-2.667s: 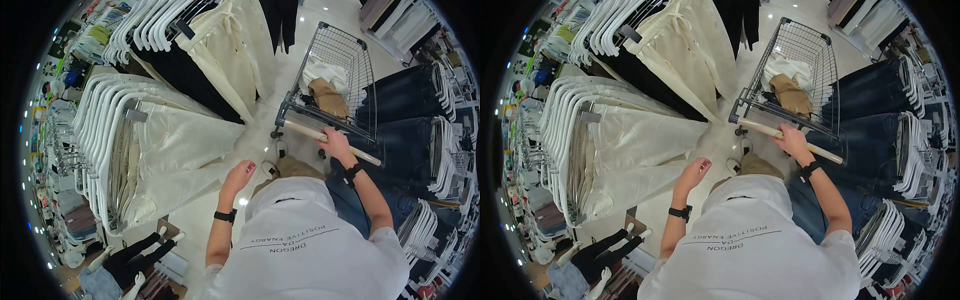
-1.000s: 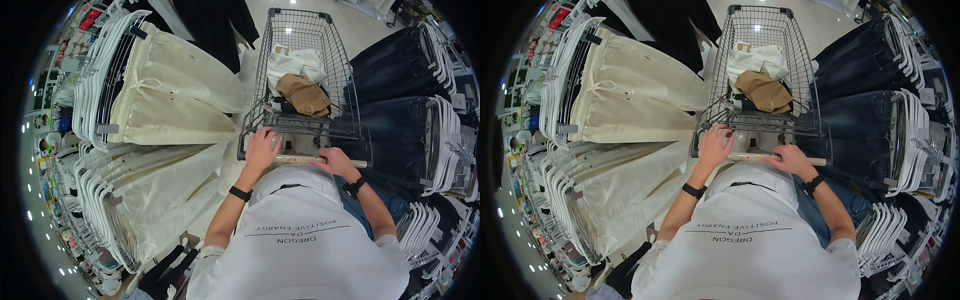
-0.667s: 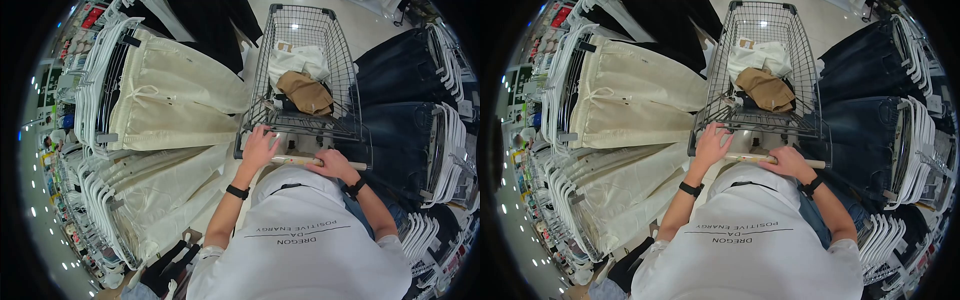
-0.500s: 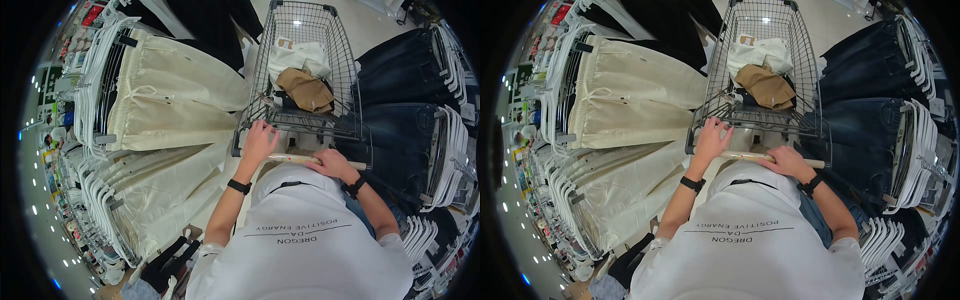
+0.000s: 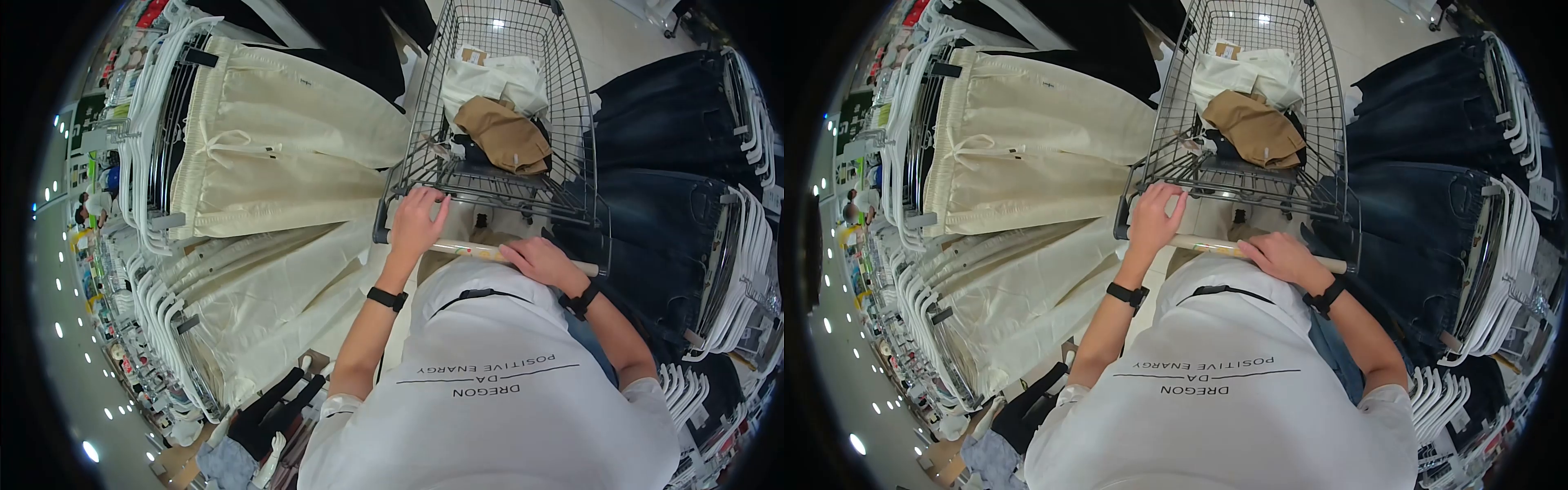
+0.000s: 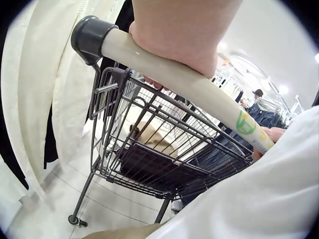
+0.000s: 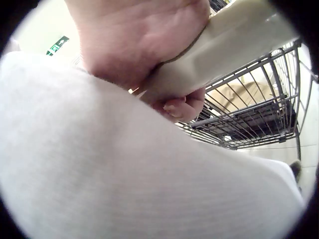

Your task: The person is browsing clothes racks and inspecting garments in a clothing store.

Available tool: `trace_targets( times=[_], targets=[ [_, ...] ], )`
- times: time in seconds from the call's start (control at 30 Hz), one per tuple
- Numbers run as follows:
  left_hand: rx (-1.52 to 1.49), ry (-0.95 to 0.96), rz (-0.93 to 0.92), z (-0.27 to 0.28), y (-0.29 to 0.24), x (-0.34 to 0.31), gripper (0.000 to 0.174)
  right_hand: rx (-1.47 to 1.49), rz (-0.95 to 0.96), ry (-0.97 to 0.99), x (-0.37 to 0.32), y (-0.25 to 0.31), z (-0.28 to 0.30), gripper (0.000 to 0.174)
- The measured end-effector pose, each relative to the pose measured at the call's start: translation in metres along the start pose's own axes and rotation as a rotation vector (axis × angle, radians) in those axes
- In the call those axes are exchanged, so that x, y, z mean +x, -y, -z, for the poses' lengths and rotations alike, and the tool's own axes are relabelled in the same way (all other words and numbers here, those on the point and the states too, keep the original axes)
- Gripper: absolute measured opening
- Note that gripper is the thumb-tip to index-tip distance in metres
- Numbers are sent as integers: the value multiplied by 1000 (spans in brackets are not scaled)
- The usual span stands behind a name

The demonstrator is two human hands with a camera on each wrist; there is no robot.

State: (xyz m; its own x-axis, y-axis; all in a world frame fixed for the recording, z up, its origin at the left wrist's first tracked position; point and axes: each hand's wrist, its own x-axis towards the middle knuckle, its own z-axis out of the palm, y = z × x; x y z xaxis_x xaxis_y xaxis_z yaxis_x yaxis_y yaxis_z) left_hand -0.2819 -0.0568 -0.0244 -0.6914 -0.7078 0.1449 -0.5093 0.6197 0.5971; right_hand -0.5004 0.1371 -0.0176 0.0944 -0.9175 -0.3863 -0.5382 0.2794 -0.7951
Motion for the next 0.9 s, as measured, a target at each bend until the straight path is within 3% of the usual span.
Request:
trace_targets(
  times=[0.17, 0.3, 0.4, 0.57, 0.9],
  targets=[
    [13, -117, 51, 9, -15, 6, 22, 26, 14, 46, 1, 5, 6, 47],
    [49, -84, -3, 4, -2, 3, 25, 74, 30, 59, 3, 4, 5, 47],
    [47, -46, 51, 5, 0, 3, 22, 10, -2, 106, 3, 8, 7, 49],
    [35, -95, 74, 6, 1, 3, 16, -35, 128, 3, 4, 3, 0, 50],
    [66, -138, 93, 8, 5, 5, 12, -67, 84, 63, 4, 8, 2, 51]
  ],
)
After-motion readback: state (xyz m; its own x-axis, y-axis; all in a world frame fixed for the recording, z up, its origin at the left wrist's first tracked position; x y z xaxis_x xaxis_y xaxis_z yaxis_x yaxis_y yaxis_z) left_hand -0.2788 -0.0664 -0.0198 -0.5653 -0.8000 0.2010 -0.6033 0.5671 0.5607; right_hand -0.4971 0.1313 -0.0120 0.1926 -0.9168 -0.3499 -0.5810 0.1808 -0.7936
